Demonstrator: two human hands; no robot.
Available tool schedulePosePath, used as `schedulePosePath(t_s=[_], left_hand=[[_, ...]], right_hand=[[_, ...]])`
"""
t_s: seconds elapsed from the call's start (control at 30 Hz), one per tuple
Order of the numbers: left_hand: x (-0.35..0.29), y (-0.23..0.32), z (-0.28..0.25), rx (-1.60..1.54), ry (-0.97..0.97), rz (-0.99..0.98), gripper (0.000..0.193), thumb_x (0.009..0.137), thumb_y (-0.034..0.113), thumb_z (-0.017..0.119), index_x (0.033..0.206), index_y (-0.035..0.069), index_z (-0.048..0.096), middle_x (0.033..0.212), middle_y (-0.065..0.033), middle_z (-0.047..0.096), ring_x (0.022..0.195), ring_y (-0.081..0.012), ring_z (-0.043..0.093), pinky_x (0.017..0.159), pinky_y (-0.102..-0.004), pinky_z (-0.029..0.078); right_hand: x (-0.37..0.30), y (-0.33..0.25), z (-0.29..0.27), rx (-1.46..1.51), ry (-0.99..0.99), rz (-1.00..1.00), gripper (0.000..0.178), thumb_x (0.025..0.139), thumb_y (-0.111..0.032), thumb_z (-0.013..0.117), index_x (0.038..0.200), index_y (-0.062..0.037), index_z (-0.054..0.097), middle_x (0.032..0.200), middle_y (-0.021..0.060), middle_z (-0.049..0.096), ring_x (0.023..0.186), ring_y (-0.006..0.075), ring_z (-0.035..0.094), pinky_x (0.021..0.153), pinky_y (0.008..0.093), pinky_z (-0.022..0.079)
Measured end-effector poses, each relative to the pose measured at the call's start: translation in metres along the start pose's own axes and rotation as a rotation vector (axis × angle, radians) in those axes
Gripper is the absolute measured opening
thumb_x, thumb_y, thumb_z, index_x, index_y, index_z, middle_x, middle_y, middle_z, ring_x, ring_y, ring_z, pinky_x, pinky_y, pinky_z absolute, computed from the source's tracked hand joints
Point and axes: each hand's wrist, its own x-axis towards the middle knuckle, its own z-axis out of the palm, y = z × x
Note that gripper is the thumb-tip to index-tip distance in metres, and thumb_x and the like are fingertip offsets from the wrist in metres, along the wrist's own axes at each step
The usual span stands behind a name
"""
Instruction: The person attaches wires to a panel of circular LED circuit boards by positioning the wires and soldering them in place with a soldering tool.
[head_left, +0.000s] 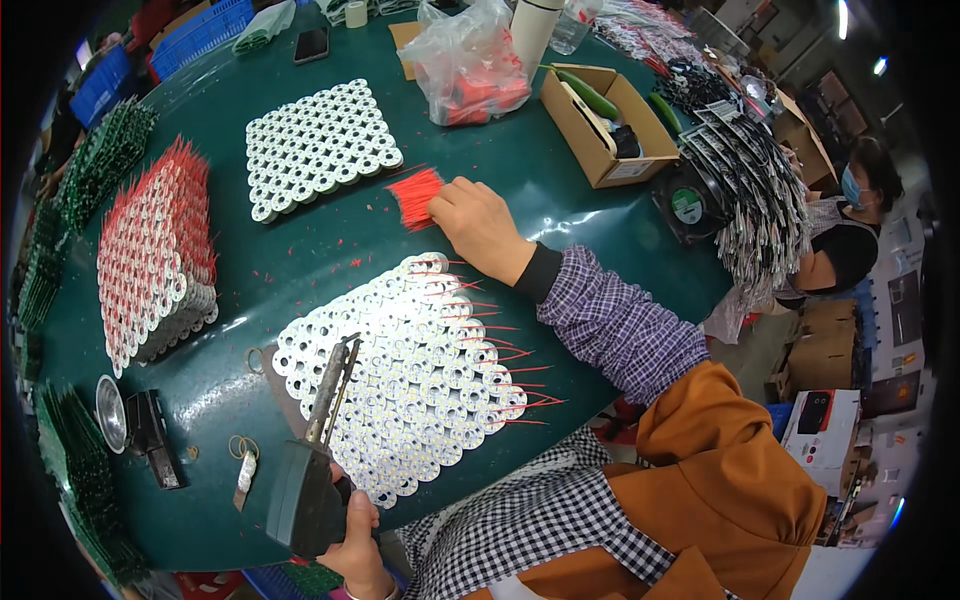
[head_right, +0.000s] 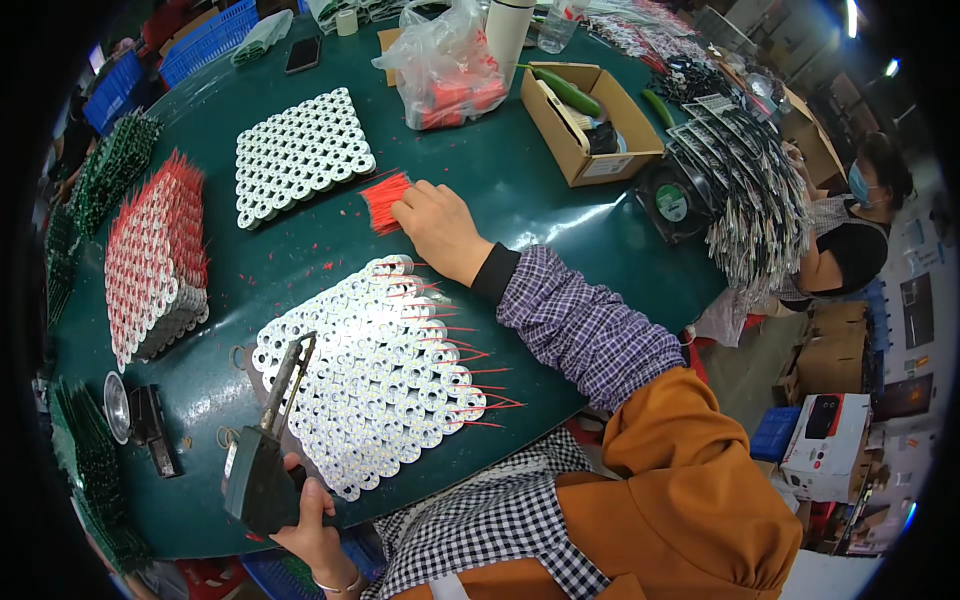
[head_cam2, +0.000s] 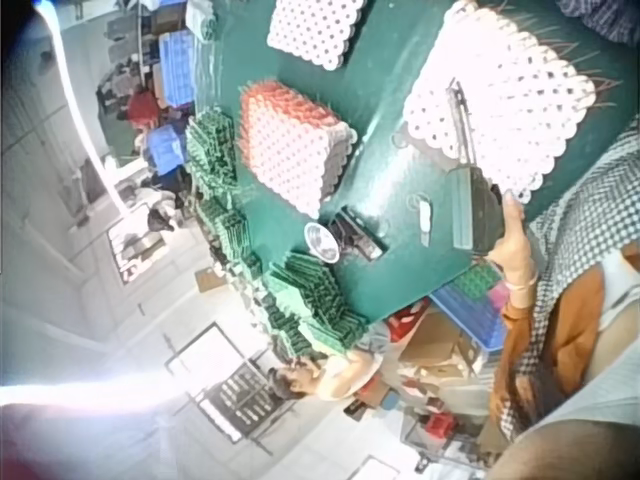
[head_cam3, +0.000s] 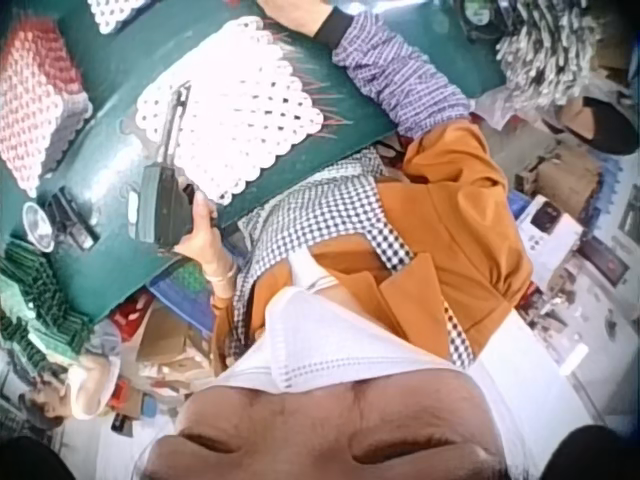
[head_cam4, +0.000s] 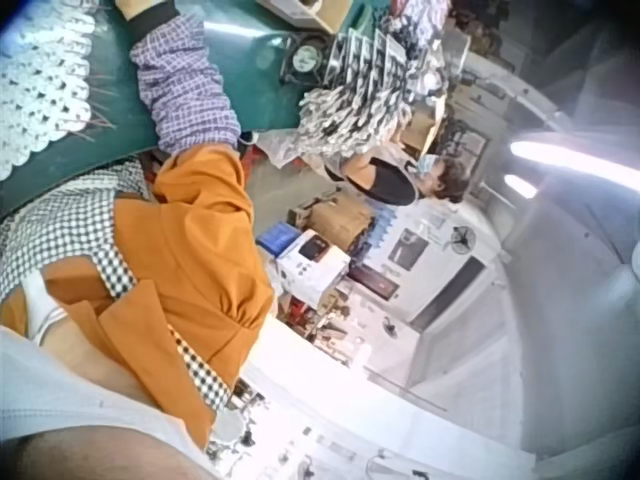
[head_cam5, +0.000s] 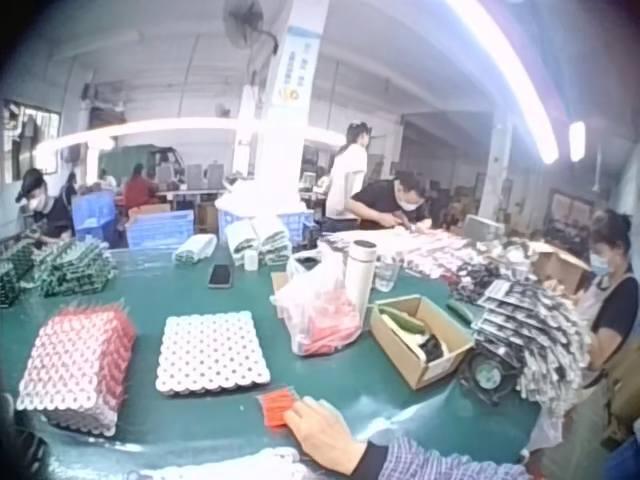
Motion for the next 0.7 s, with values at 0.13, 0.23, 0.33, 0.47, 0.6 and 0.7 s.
schedulePosePath(t_s=[0.13,0.23,0.33,0.47,0.6,0.7], left_hand=[[-0.002,-0.002,0.002,-0.006,-0.016,-0.008,0.05,0.08,-0.008,0.065,0.128,-0.006,0.053,0.115,-0.0186,0.065,0.052,-0.0106,0.05,0.043,-0.0224,0.039],[-0.005,-0.01,-0.001,0.007,-0.007,-0.045,0.047,0.081,-0.007,0.065,0.127,-0.007,0.054,0.115,-0.0188,0.065,0.052,-0.0102,0.05,0.044,-0.0224,0.039],[-0.009,-0.005,0.002,-0.022,0.007,-0.091,0.047,0.081,-0.01,0.065,0.126,-0.006,0.055,0.116,-0.0178,0.064,0.056,-0.0108,0.052,0.046,-0.0235,0.042],[-0.009,0.005,0.012,-0.065,0.026,-0.085,0.046,0.08,-0.012,0.064,0.125,-0.006,0.056,0.112,-0.0163,0.064,0.059,-0.0116,0.054,0.048,-0.0248,0.044],[-0.006,0.003,0.01,-0.051,0.014,-0.027,0.046,0.08,-0.007,0.063,0.125,-0.008,0.054,0.113,-0.0181,0.065,0.054,-0.0091,0.048,0.045,-0.0215,0.037],[0.008,-0.009,-0.007,-0.065,-0.017,0.164,0.046,0.079,-0.008,0.061,0.124,-0.01,0.053,0.111,-0.0182,0.064,0.048,-0.0079,0.043,0.043,-0.0213,0.033]], right_hand=[[0.003,-0.002,-0.004,0.025,0.002,0.032,0.008,0.079,-0.006,0.068,0.084,-0.0082,0.062,0.083,0.0048,0.059,0.082,0.0239,0.057,0.071,0.036,0.046],[0.004,-0.002,-0.003,0.088,0.028,0.06,0.008,0.079,-0.007,0.069,0.084,-0.0077,0.063,0.082,0.006,0.059,0.082,0.0258,0.058,0.07,0.0379,0.048],[0.004,-0.004,-0.002,0.198,0.045,0.109,0.009,0.08,-0.009,0.071,0.085,-0.0069,0.064,0.082,0.0077,0.06,0.081,0.0281,0.06,0.071,0.0401,0.05],[0.004,0.002,-0.007,0.208,0.025,0.139,0.01,0.08,-0.01,0.072,0.085,-0.0059,0.065,0.083,0.009,0.061,0.083,0.0292,0.061,0.071,0.0421,0.05],[0.009,-0.002,-0.042,0.067,-0.061,0.064,0.004,0.079,-0.009,0.068,0.08,-0.0068,0.065,0.081,0.0086,0.06,0.082,0.0294,0.061,0.07,0.0417,0.05],[0.018,-0.009,-0.065,-0.253,-0.234,-0.044,0.006,0.077,-0.01,0.063,0.073,-0.0123,0.066,0.079,0.0056,0.062,0.082,0.0232,0.062,0.069,0.0398,0.044]])
